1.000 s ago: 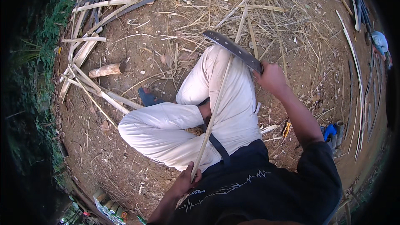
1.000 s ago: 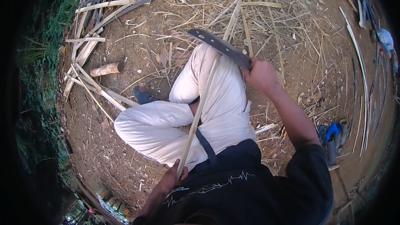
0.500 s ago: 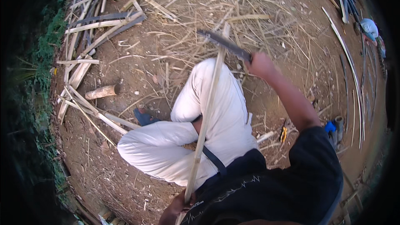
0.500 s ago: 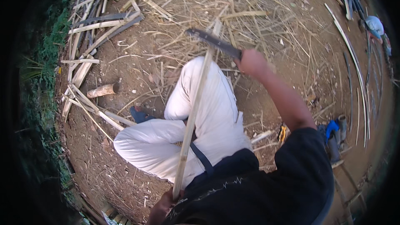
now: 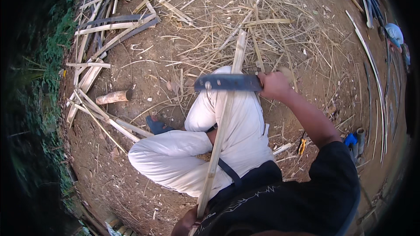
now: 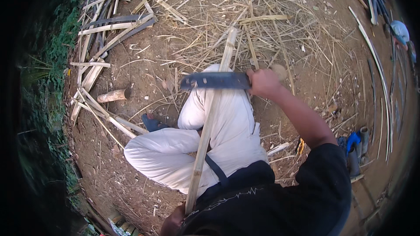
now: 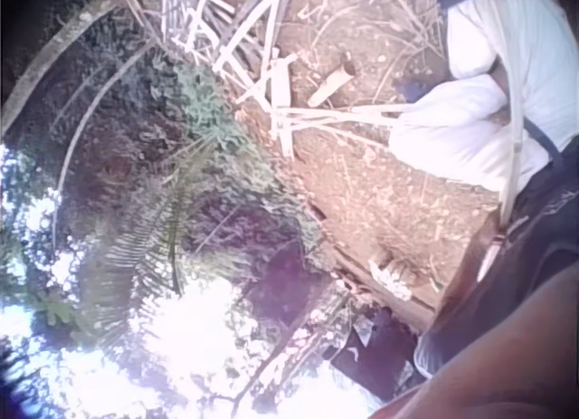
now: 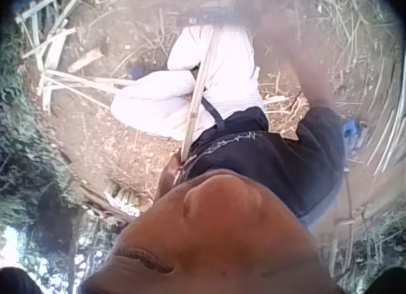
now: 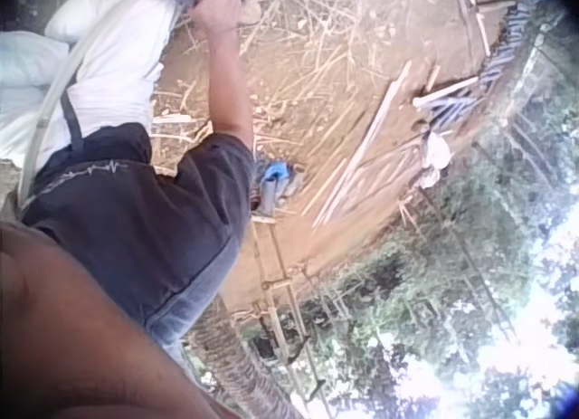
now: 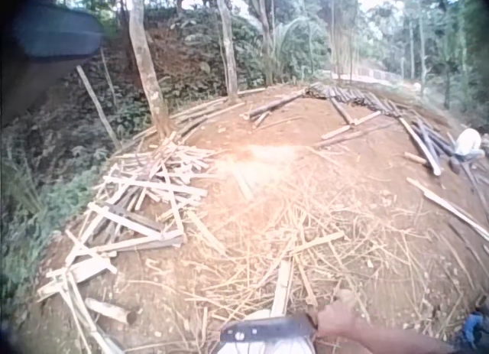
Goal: The person uses a large blade to strip outer layers and refine strips of bamboo while sitting on the ground outdoors.
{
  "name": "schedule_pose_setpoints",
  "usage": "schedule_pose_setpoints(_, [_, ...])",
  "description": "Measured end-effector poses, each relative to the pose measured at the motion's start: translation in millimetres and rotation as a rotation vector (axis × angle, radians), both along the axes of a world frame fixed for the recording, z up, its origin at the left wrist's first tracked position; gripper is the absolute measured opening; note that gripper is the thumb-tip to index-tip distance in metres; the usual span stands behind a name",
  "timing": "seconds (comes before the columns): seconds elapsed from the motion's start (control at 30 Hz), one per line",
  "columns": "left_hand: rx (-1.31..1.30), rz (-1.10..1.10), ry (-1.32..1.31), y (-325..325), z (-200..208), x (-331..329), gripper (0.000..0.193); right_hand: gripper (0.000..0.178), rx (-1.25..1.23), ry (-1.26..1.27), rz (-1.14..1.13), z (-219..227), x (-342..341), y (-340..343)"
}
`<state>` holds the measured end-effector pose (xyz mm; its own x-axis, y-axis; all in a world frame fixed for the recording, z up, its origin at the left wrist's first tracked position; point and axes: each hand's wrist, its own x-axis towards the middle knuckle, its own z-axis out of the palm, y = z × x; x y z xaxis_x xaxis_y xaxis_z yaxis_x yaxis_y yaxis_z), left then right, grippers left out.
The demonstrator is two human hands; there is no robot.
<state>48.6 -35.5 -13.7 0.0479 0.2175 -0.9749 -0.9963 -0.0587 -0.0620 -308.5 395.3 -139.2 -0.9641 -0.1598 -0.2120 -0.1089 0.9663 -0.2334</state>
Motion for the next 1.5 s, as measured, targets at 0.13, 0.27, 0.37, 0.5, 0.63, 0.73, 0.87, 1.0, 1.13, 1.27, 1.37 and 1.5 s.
schedule_pose_setpoints(0.13, [0.050, -0.084, -0.001, -3.7, 8.3, -15.5, 0.042, 0.031, -0.181, -0.119, -0.418, -15.5, -40.2, 41.8])
schedule_pose_setpoints(0.27, [-0.045, -0.093, 0.024, -12.6, -38.6, 18.4, 0.044, 0.030, -0.031, -0.030, -0.275, 1.7, -47.6, 33.5])
schedule_pose_setpoints(0.37, [0.006, -0.005, 0.008, -14.7, -51.1, 44.3, 0.045, 0.029, 0.004, -0.008, -0.050, 12.6, -21.8, 7.2])
schedule_pose_setpoints(0.5, [-0.048, -0.091, 0.012, -6.9, -19.0, 26.6, 0.047, 0.029, 0.071, -0.037, -0.002, -1.9, -23.9, 15.5])
schedule_pose_setpoints(0.63, [-0.070, -0.156, 0.021, 1.3, -17.3, 3.1, 0.046, 0.030, 0.074, -0.024, -0.323, 10.2, -68.3, 44.5])
schedule_pose_setpoints(0.73, [-0.087, -0.131, -0.007, 2.2, -16.7, -1.4, 0.041, 0.030, 0.035, -0.013, -0.165, 16.1, -38.7, 14.9])
schedule_pose_setpoints(0.87, [0.082, -0.056, -0.051, -5.8, -6.0, -2.3, 0.027, 0.034, 0.148, -0.102, -0.223, -7.0, -60.2, 49.4])
schedule_pose_setpoints(1.0, [-0.011, -0.201, 0.158, -8.0, 1.8, 17.8, 0.033, 0.041, -0.036, -0.003, -0.615, -25.5, -85.6, 87.6])
schedule_pose_setpoints(1.13, [0.108, 0.069, -0.065, -15.5, -16.5, 22.9, 0.060, 0.039, -0.069, 0.027, -0.643, -62.8, -39.9, 90.2])
schedule_pose_setpoints(1.27, [0.188, -0.065, 0.175, 12.9, 18.6, -34.0, 0.069, 0.036, -0.171, -0.024, -0.672, -84.7, 29.1, 62.1])
schedule_pose_setpoints(1.37, [0.337, -0.054, 0.218, 17.7, 18.4, -67.3, 0.070, 0.039, -0.259, -0.042, -0.731, -94.6, 74.1, 35.9])
schedule_pose_setpoints(1.5, [0.381, -0.057, 0.278, 35.2, 19.1, -119.4, 0.072, 0.038, -0.293, -0.026, -0.785, -99.4, 118.4, 22.4])
